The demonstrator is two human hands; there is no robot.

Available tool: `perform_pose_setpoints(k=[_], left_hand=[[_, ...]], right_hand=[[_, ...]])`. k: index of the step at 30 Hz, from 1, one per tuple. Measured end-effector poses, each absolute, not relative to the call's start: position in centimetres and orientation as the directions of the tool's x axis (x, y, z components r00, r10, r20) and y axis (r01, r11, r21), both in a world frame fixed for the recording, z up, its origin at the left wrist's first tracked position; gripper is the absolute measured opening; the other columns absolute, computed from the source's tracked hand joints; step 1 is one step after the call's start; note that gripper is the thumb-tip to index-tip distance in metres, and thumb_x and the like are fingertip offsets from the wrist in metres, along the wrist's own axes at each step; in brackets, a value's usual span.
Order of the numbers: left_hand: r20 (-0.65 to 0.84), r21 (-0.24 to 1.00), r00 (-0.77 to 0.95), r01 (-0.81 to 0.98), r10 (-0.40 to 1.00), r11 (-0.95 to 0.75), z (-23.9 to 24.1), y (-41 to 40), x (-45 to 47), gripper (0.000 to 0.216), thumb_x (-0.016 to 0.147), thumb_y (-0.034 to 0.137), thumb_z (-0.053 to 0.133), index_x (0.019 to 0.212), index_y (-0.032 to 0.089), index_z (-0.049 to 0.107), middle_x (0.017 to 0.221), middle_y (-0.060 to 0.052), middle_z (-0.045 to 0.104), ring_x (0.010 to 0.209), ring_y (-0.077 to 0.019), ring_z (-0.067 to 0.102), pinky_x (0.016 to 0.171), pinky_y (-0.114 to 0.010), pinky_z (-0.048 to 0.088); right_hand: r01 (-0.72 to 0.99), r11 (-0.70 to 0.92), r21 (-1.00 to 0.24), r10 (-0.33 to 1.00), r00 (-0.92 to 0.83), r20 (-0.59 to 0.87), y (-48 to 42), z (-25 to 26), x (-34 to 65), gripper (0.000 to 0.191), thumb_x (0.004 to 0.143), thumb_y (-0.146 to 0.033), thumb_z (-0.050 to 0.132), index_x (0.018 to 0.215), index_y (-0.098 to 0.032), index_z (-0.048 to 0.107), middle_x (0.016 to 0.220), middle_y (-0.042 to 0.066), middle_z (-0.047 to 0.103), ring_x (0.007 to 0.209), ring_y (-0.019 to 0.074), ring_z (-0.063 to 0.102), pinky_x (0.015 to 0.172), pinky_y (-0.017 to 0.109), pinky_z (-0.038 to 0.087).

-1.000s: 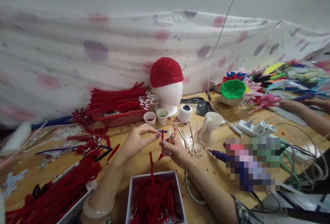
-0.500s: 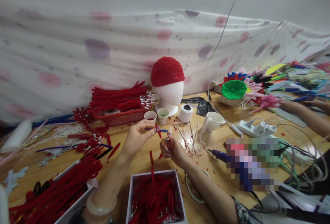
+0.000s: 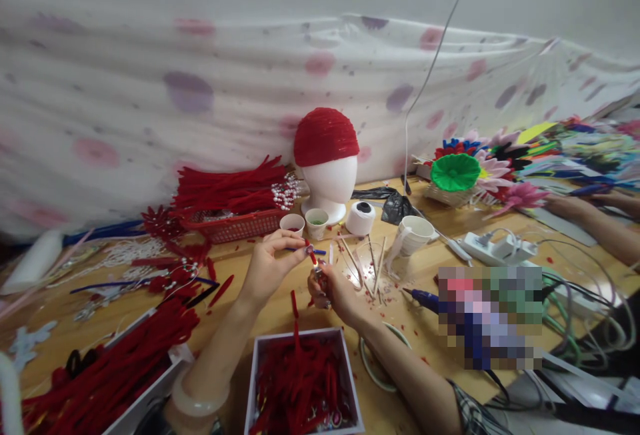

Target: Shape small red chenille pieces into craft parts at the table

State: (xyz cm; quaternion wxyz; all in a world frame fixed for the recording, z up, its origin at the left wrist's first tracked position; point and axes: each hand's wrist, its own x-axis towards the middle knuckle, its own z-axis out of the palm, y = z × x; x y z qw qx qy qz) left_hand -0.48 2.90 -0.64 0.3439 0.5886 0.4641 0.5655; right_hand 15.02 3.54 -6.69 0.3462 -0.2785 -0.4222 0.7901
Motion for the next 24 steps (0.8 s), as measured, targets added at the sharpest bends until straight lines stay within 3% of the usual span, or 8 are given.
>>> perform_pose_setpoints(k=[9,15,19,24], left_hand=[[0.346,0.930,-0.070,0.158,0.936,-0.332,-0.7,2.8,-0.5,0.010,0.069,0.029,0.074,0.073,0.020,0.075,0.091,-0.006,0.068,0.094,-0.0201,0.062,0.091,-0.036,0.044],[0.279,0.959,-0.108,0.076,0.954,-0.272,0.3,2.5,-0.5,0.011,0.066,0.029,0.075,0.071,0.018,0.074,0.090,-0.006,0.069,0.093,-0.0199,0.062,0.089,-0.034,0.046],[0.127,0.990,0.005,0.053,0.992,-0.127,1.6,1.9,-1.2,0.013,0.062,0.029,0.075,0.068,0.017,0.073,0.085,-0.006,0.070,0.087,-0.0197,0.062,0.083,-0.033,0.048],[0.115,0.975,0.161,0.173,0.980,-0.142,2.9,1.0,-2.0,0.013,0.063,0.031,0.074,0.068,0.019,0.074,0.083,-0.005,0.072,0.082,-0.0205,0.063,0.082,-0.034,0.046]], right_hand=[[-0.325,-0.398,-0.858,0.779,-0.613,-0.130,3.5,-6.9,15.0,0.050,0.074,-0.062,0.055,0.053,-0.018,0.044,0.045,-0.007,0.033,0.036,0.0053,0.023,0.040,0.024,0.014],[-0.516,-0.426,-0.743,0.847,-0.517,-0.126,4.0,-6.2,15.5,0.057,0.073,-0.069,0.057,0.053,-0.019,0.039,0.046,-0.008,0.028,0.039,0.0054,0.018,0.040,0.022,0.013],[-0.603,-0.468,-0.646,0.854,-0.495,-0.158,4.4,-5.8,15.9,0.057,0.077,-0.068,0.054,0.052,-0.019,0.037,0.047,-0.007,0.028,0.039,0.0064,0.018,0.040,0.022,0.015],[-0.646,-0.460,-0.609,0.867,-0.475,-0.151,4.8,-5.7,16.5,0.056,0.081,-0.067,0.049,0.054,-0.020,0.036,0.050,-0.006,0.028,0.040,0.0078,0.019,0.041,0.022,0.018]])
